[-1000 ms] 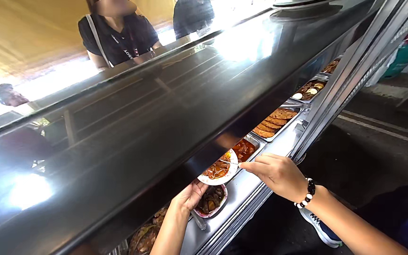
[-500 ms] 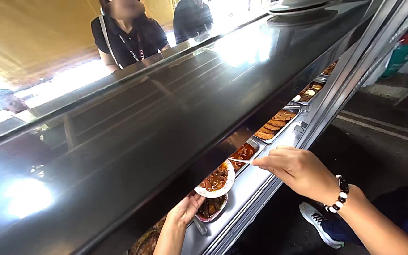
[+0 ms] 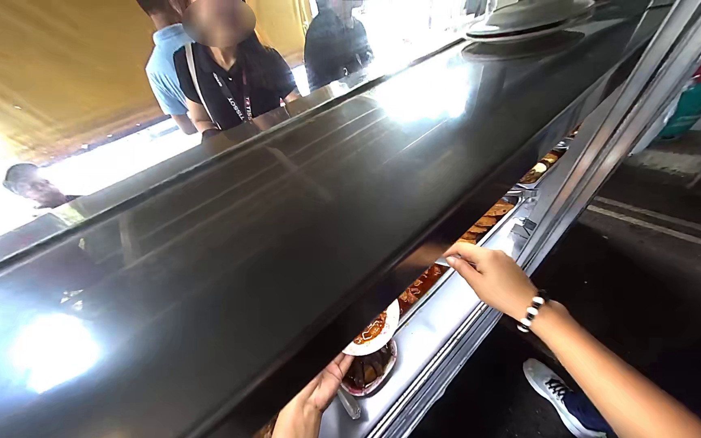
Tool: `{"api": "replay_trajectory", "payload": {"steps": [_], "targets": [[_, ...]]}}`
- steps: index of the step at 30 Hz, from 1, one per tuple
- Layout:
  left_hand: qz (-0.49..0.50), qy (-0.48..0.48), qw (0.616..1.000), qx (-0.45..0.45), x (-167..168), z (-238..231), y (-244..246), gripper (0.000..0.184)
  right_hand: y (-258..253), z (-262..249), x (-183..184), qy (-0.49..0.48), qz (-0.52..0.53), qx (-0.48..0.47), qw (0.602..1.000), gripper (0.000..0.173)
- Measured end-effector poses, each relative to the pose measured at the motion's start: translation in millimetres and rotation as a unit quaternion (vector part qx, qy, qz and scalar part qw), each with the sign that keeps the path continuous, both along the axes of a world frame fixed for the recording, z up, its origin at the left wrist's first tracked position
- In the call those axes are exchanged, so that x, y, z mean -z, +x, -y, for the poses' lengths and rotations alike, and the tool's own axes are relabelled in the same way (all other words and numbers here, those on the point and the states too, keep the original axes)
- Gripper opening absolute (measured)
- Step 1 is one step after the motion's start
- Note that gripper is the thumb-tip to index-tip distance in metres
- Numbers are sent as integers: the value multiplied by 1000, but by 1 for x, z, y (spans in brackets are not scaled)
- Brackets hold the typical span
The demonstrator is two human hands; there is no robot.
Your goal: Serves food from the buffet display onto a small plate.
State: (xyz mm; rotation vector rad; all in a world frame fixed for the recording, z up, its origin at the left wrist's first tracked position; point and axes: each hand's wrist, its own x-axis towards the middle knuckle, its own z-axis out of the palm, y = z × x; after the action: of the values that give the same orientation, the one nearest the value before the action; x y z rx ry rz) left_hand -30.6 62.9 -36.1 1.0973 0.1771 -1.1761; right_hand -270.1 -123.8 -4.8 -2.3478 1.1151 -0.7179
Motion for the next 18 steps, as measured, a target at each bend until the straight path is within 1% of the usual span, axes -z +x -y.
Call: {"api": "replay_trajectory", "payload": {"steps": [3, 5, 6, 7, 9, 10, 12, 15, 16, 18], "targets": [[-2, 10, 999, -50, -6, -3, -4, 20, 19, 26, 45, 103, -86, 73, 988, 29], [0, 12, 997, -75, -9, -3, -4, 18, 29, 40, 76, 143, -123, 93, 978, 32], [1, 17, 996, -90, -10, -3, -4, 17, 32, 42, 88, 164, -124, 99, 974, 32], [2, 21, 994, -104, -10, -3, -3, 17, 33, 44, 98, 187, -109, 103, 971, 32], [6, 24, 993, -119, -9, -4, -1, 19, 33, 43, 108, 240, -32, 116, 963, 31], [8, 25, 992, -124, -8, -4, 1, 19, 31, 43, 111, 266, 15, 125, 956, 30], [18, 25, 992, -123, -6, -5, 4, 20, 27, 43, 114, 326, 98, 147, 929, 28], [24, 23, 993, -115, -3, -3, 4, 21, 21, 39, 108, 416, 204, 164, 871, 24], [25, 19, 993, -110, -2, -2, 4, 22, 19, 38, 104, 427, 226, 155, 861, 24], [25, 17, 994, -103, 0, 3, 2, 24, 16, 33, 91, 418, 247, 123, 866, 22]]}}
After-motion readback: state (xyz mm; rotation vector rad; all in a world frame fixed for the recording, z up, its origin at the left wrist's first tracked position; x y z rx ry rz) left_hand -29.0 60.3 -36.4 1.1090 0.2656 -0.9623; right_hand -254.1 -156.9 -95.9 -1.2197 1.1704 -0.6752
